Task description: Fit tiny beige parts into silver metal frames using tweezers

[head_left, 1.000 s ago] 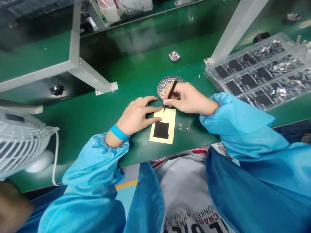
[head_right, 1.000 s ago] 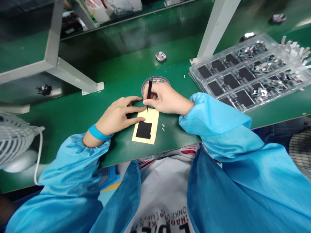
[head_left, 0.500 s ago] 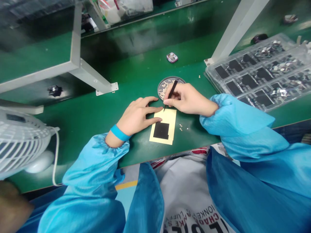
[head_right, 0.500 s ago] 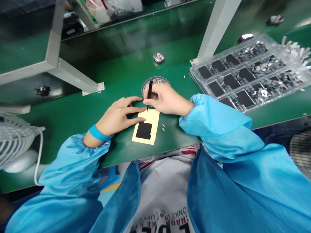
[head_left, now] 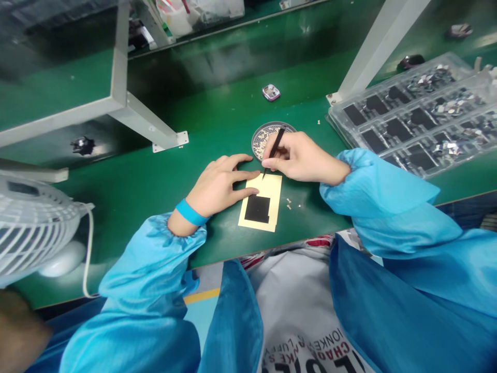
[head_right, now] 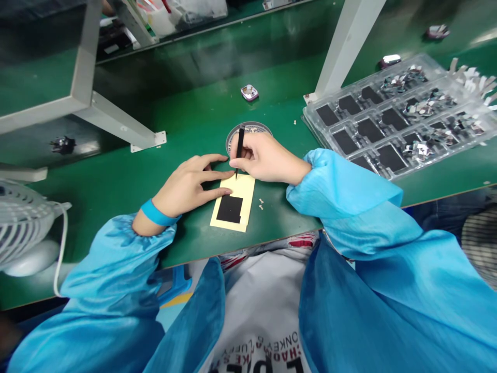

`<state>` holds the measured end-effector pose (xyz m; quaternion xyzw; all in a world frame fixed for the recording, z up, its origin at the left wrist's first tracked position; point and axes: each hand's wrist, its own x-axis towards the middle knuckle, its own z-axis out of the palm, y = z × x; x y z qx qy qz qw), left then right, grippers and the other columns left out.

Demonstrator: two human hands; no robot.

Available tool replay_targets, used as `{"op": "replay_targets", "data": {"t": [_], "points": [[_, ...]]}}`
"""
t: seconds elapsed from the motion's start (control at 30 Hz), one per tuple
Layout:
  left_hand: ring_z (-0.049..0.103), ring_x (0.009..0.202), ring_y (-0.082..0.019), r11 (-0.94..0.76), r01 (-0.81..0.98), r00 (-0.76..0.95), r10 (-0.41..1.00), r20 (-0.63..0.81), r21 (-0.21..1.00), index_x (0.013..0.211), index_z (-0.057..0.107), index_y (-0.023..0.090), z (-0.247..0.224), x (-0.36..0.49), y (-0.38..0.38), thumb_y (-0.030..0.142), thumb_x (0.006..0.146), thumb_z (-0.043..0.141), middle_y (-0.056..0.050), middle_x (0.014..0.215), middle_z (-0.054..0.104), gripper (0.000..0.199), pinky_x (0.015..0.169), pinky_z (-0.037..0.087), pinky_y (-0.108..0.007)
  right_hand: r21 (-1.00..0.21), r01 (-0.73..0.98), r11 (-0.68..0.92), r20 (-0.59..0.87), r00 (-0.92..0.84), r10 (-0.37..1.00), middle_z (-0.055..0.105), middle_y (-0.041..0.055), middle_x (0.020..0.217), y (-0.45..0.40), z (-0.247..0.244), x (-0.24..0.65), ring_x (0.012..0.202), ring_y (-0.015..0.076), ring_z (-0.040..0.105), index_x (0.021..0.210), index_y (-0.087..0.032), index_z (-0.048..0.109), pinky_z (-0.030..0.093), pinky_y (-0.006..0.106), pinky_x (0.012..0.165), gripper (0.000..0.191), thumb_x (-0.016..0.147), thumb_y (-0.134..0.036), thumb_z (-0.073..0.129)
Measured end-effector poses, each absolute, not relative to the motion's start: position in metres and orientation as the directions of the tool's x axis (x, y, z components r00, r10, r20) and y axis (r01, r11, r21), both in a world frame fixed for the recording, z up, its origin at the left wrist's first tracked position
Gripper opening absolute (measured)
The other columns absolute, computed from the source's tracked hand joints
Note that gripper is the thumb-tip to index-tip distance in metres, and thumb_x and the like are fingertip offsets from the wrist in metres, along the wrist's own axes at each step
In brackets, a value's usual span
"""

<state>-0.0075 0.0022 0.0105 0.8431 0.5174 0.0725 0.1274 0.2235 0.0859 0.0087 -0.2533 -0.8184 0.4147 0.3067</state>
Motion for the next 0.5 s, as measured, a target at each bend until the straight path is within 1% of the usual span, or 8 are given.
{"op": "replay_targets", "data": {"t": [0.23,0.5], "points": [[0.055,0.128,-0.033,-0.435,0.855,0.455,0.89,-0.007,0.283,0.13,0.073,0.032,0.0102,-0.008,0.0022,0.055,0.094,0.063,-0.005,0.153,0.053,0.044,0.105,0.044,-0.049,-0.838,0.155,0.524,0.29,-0.687,0.667,0.067,0.0032,0.084,0.0865,0.0074,0.2235,0.073,0.0152,0.059,0.087,-0.015,0.066,0.049,0.029,0.065,0.009,0.088,-0.023,0.07],[0.056,0.127,-0.034,-0.442,0.85,0.462,0.887,-0.003,0.287,0.13,0.073,0.03,0.0106,-0.0074,0.0024,0.053,0.094,0.065,-0.007,0.153,0.054,0.043,0.105,0.044,-0.05,-0.836,0.137,0.531,0.309,-0.682,0.663,0.065,0.0026,0.083,0.0868,0.0072,0.2227,0.071,0.0147,0.058,0.085,-0.015,0.063,0.048,0.029,0.064,0.01,0.088,-0.021,0.07]]}}
